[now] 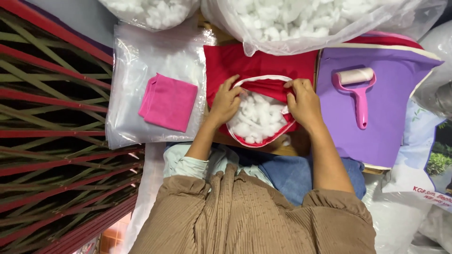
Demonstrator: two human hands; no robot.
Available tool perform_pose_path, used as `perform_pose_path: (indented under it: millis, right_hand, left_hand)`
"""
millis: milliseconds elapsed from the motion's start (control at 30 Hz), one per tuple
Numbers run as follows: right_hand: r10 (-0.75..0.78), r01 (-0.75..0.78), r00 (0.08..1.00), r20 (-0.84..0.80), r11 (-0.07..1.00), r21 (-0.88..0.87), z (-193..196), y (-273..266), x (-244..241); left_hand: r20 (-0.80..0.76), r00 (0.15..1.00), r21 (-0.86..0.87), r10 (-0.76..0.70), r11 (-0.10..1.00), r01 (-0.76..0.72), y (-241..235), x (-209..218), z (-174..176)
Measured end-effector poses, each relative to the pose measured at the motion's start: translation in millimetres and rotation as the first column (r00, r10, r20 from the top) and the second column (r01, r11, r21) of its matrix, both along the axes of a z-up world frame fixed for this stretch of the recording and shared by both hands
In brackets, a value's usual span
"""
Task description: The person stuffs a red pillow with white cotton by hand, repeatedly opening the zipper, adding cotton, and smoothing the surface. The person also uses a pink lint roller on the pillow's surface.
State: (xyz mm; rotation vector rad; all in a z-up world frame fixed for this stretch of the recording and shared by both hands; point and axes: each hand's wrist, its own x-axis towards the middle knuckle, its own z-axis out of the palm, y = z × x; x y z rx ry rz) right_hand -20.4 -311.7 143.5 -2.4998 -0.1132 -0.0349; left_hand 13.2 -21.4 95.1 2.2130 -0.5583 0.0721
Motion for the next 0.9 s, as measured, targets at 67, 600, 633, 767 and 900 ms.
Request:
perform_pose_path:
  millis: [67, 600, 633, 767, 900]
  right_hand:
    - [0.047, -0.046, 0.998, -0.03, 0.998, 0.035, -7.0, 1.6, -5.9]
    - [0.11, -0.136, 0.976, 0.189, 0.983, 0.126, 126.0, 29.5, -46.3]
    - [0.113, -0.138, 0.975, 0.19, 0.982, 0.125, 134.7, 24.2, -31.8]
    - [0.076, -0.021, 0.876, 0.476, 0.993, -0.119, 175.6, 11.3, 35.3]
    - [-0.124, 0.256, 0.861, 0.493, 0.944, -0.21, 192.9, 0.4, 125.5]
  left_hand:
    - [-0.057, 0.998, 0.01, -0.027, 1.0, 0.028, -6.5, -7.8, -22.5]
    - [0.4, 0.915, -0.137, -0.05, 0.984, 0.113, -32.5, -48.1, 138.4]
    - [0.401, 0.915, -0.138, -0.047, 0.984, 0.111, -41.9, -35.2, 156.4]
    - [0.521, 0.854, -0.011, -0.013, 1.0, 0.022, -89.3, 29.5, 220.6]
    - [0.528, 0.828, 0.162, 0.19, 0.934, -0.317, -159.4, 157.3, 187.7]
